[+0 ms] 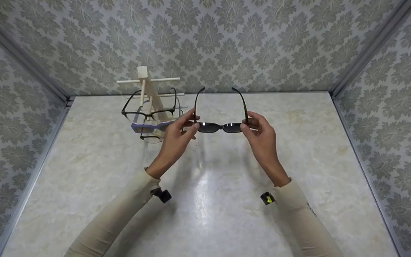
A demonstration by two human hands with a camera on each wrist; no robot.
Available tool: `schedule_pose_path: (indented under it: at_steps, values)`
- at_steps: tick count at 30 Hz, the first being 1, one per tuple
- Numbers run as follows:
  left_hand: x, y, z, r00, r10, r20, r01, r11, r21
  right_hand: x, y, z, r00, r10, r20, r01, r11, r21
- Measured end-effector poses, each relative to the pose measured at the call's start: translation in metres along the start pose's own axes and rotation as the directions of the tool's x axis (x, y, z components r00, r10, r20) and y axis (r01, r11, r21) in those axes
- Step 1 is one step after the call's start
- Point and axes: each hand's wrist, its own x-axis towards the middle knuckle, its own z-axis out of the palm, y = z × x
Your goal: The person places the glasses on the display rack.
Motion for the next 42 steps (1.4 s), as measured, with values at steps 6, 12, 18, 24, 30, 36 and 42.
schedule_pose_path:
  at_steps: [6, 12, 18, 24, 30, 36, 42]
  values:
    - [0.001, 0.009, -0.004, 0.999, 0.032, -0.010, -0.032, 0.999, 0.003, 0.003, -0.008, 0.000, 1.000, -0.023, -0.007, 0.023, 1.000, 0.019]
    - [0.001, 0.016, -0.008, 0.999, 0.050, -0.017, -0.050, 0.999, -0.005, 0.005, -0.017, 0.000, 1.000, -0.030, -0.001, 0.030, 0.999, 0.025]
    - [0.000, 0.024, -0.013, 0.997, 0.071, -0.019, -0.071, 0.997, -0.025, 0.006, -0.027, 0.001, 0.999, -0.050, -0.009, 0.050, 0.998, 0.040]
    - [0.000, 0.031, -0.016, 0.995, 0.095, -0.030, -0.096, 0.995, -0.008, 0.007, -0.033, 0.002, 0.998, -0.061, -0.011, 0.061, 0.997, 0.047]
    - [0.000, 0.038, -0.019, 0.991, 0.131, -0.036, -0.130, 0.991, 0.024, 0.008, -0.040, 0.003, 0.997, -0.078, -0.004, 0.078, 0.995, 0.056]
    - [0.000, 0.045, -0.023, 0.989, 0.141, -0.044, -0.140, 0.990, 0.037, 0.009, -0.048, 0.004, 0.995, -0.101, -0.001, 0.101, 0.993, 0.058]
    - [0.000, 0.050, -0.028, 0.987, 0.149, -0.052, -0.147, 0.988, 0.037, 0.011, -0.054, 0.006, 0.992, -0.125, -0.004, 0.125, 0.991, 0.056]
